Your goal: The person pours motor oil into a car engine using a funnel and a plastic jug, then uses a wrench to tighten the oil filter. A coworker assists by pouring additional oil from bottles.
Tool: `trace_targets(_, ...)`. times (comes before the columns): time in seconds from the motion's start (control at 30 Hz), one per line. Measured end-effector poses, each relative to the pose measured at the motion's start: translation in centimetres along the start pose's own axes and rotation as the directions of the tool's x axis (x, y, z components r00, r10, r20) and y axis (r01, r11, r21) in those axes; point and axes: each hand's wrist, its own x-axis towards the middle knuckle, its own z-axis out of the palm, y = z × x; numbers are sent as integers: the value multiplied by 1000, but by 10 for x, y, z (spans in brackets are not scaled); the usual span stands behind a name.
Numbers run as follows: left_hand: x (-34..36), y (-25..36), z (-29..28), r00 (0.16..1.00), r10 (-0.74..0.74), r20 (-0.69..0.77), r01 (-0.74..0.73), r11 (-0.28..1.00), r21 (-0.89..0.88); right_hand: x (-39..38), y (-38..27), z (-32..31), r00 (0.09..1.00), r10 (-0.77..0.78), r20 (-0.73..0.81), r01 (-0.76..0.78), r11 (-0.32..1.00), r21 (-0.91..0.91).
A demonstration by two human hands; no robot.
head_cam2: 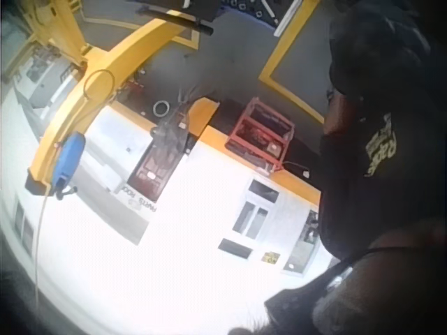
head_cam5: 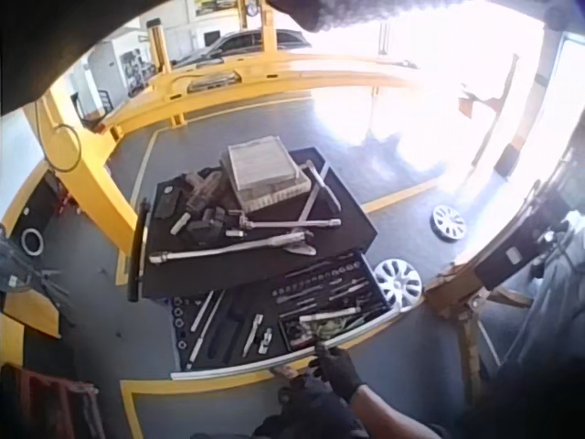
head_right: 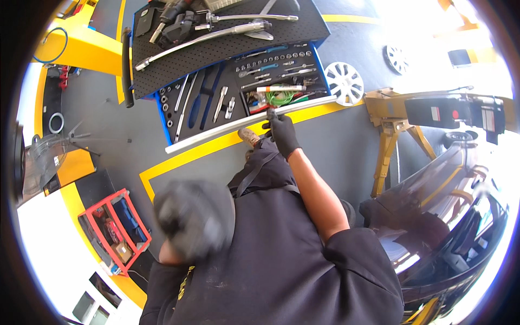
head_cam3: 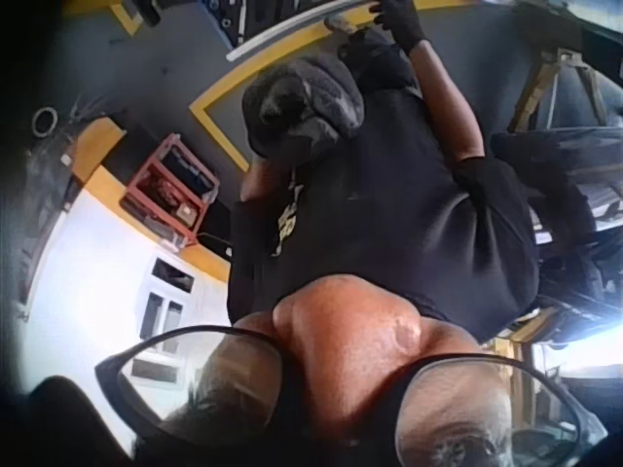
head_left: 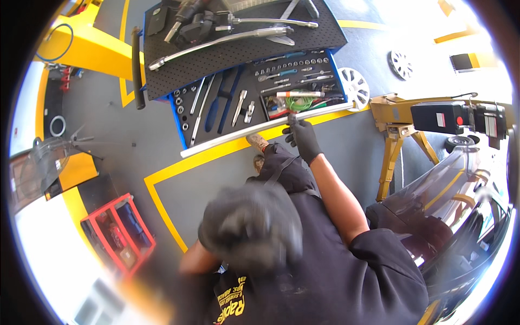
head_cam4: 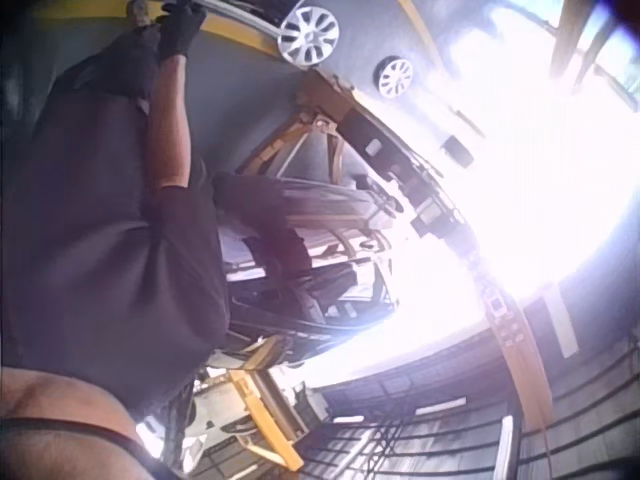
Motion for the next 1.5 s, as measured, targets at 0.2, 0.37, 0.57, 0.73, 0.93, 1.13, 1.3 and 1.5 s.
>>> trace_targets(0.2,-46,-127,-27,697,-433,-571,715,471,516,-15,-8,-12,998,46,-44,-59,932,-359)
trace_targets(0.37,-84,-173,-30,710,-427,-560,703,383,599,-17,-80,-15,969,-189,159,228,437,-870)
trace_targets(0.57,-70,-205,-41,740,-323,-590,673,374,639,67,-151,0,673,-628,391,612,176,-771)
trace_targets(0.73,22,-186,-84,569,-558,-604,813,273,514,155,-183,15,596,-485,640,723,-23,-691)
trace_targets(0.93,102,-259,-127,563,-482,-672,825,274,495,187,-191,31,584,-285,760,735,-212,-644)
trace_targets(1.13,147,-346,-125,725,-469,-504,575,11,818,94,-242,-29,541,-477,693,780,-24,-625)
trace_targets(1.3,163,-396,-98,656,-547,-521,330,-413,849,40,-271,-106,863,-281,420,505,432,-747)
trace_targets(1.5,133,-378,-110,682,-465,-565,455,-335,825,52,-237,-159,903,-233,362,357,874,-330)
